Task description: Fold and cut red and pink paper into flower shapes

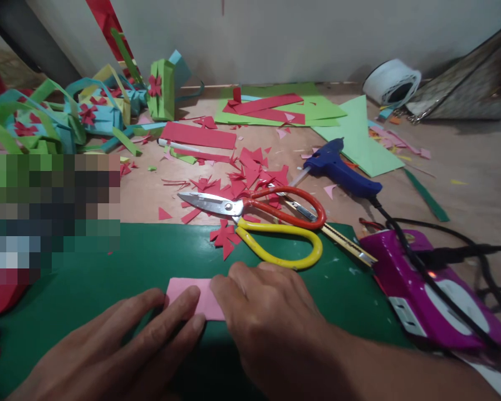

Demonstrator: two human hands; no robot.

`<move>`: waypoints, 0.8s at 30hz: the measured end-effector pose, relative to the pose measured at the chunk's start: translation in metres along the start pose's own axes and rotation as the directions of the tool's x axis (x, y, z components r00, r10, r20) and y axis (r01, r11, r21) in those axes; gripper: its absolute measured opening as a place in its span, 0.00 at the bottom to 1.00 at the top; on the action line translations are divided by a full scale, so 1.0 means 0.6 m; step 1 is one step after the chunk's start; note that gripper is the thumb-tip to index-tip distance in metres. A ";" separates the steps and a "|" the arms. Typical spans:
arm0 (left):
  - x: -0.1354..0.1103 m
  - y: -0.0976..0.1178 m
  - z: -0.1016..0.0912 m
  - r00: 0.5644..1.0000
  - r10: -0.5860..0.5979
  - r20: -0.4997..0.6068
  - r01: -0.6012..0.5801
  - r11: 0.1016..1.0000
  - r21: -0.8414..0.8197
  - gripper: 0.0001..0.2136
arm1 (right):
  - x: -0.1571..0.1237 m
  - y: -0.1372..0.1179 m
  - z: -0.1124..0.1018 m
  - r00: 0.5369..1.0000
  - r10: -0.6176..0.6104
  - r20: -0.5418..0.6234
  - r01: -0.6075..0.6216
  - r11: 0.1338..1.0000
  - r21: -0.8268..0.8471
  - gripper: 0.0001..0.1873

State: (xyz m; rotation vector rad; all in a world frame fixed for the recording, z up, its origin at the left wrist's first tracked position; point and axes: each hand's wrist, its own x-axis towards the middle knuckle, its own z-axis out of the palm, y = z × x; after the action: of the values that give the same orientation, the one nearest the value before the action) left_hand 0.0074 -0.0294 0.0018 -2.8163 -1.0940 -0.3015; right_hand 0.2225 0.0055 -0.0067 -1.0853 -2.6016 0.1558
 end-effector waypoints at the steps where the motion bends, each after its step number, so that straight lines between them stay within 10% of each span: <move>1: 0.000 0.000 0.000 1.000 -0.005 -0.001 0.005 1.000 -0.009 0.15 | 0.000 0.000 0.000 1.000 0.000 -0.002 0.000 1.000 0.000 0.07; 24: 0.004 -0.001 0.007 0.998 0.047 -0.030 -0.050 0.995 -0.090 0.13 | -0.001 0.002 0.000 0.999 0.046 -0.003 -0.045 0.996 0.081 0.08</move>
State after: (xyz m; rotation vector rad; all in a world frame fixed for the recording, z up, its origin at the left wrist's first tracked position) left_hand 0.0095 -0.0267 -0.0017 -2.9031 -1.0297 -0.3946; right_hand 0.2240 0.0061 -0.0069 -1.1152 -2.5440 0.2660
